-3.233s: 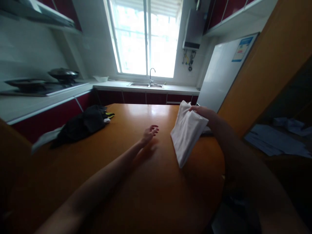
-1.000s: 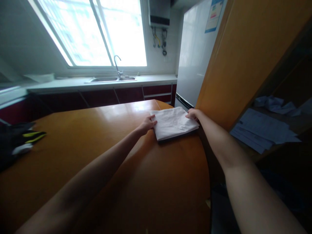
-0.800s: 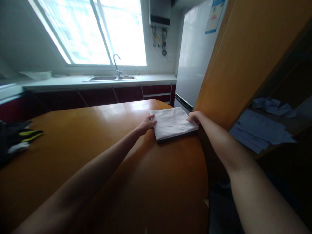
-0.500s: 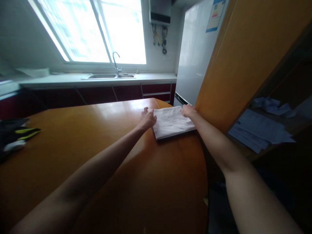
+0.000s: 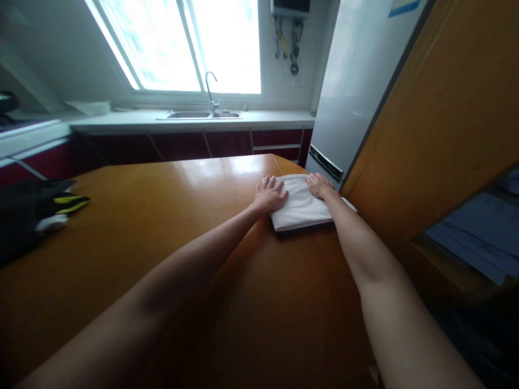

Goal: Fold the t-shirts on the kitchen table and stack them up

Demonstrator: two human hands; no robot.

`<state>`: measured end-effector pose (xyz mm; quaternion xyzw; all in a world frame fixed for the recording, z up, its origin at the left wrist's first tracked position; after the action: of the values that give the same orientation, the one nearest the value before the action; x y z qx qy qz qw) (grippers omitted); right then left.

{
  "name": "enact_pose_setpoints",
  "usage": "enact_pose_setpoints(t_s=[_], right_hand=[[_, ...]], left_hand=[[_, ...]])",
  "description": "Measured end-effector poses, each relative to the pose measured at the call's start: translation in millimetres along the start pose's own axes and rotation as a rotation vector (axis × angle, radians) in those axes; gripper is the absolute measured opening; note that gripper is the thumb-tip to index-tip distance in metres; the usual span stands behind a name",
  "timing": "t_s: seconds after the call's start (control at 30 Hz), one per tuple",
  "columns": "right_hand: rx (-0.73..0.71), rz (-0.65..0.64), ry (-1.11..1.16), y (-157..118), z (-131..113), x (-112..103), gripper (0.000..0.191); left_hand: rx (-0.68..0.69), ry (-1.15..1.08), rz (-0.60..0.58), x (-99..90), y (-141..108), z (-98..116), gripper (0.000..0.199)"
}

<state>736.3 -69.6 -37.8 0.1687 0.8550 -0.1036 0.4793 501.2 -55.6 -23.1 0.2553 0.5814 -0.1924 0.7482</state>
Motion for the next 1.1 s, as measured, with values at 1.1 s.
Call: enact_pose_setpoints(t_s=[1.1], right_hand=[[-0.122, 0.279, 0.027, -166.6, -46.6, -18.5, 0.066]], left_hand=[[-0.163, -0.163, 0.219, -81.7, -184.4, -182.7, 0.067]])
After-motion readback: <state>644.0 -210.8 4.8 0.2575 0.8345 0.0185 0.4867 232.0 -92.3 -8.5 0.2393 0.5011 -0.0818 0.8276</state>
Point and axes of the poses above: each hand's wrist, its own y-axis towards the middle knuckle, its own x-axis out of the palm, z = x × y, the point moved 5 cm from there along y, towards the middle knuckle, and after that the axes turned 15 degrees about y, right-handed, at the moved point
